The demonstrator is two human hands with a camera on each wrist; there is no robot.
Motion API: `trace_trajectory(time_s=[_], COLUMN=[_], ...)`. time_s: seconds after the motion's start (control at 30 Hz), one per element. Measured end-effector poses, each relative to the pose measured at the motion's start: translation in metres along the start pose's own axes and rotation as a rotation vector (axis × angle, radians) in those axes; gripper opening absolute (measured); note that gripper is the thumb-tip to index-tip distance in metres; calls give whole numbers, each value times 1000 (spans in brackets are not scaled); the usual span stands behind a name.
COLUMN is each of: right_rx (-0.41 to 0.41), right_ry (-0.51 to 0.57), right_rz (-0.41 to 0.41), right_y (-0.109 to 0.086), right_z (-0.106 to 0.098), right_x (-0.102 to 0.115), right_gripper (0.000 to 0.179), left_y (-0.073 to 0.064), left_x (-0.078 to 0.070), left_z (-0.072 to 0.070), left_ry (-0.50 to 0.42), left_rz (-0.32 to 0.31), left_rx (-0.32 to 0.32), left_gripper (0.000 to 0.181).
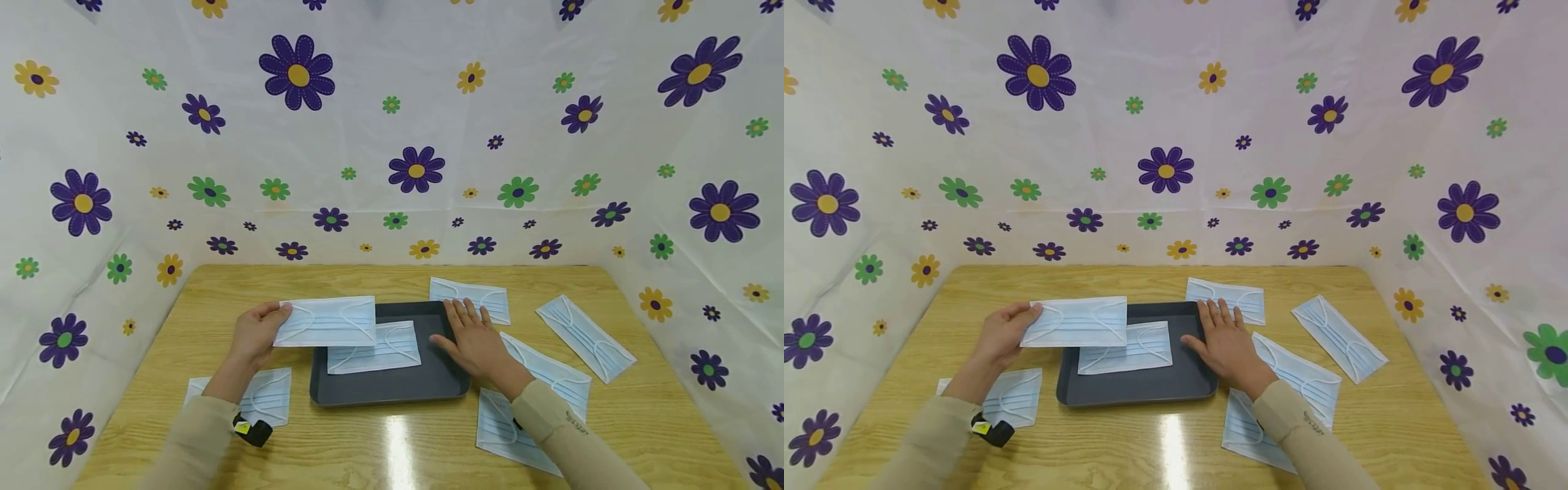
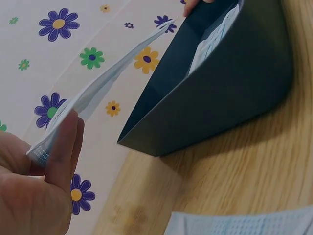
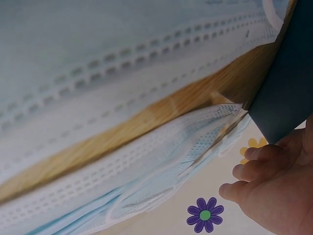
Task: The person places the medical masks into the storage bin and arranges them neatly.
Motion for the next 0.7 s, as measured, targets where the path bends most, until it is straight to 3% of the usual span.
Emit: trace_trajectory(time_s=[0.2, 0.43, 0.7], right_rx=[-3, -4, -6], right_ry=[0, -2, -1], right_rz=[0, 0, -4], right_y=[0, -1, 0], right_z=[0, -1, 0], right_x=[-1, 0, -1], right_gripper=[88, 88, 88], left_y=[-2, -6, -14], left_x=[5, 9, 7], left_z=[16, 30, 48], left_ry=[23, 49, 52], left_rz=[0, 9, 50], left_rx=[2, -58, -72], left_gripper=[61, 48, 38])
Point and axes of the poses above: each hand's wrist, its own y-axis towards the middle knuckle, its own z-axis out of the palm, x = y × z, the point moved 5 cm from there along y, towards the middle knuckle, and after that the axes turned 3 degrees about -y, right-handed, at the moved point
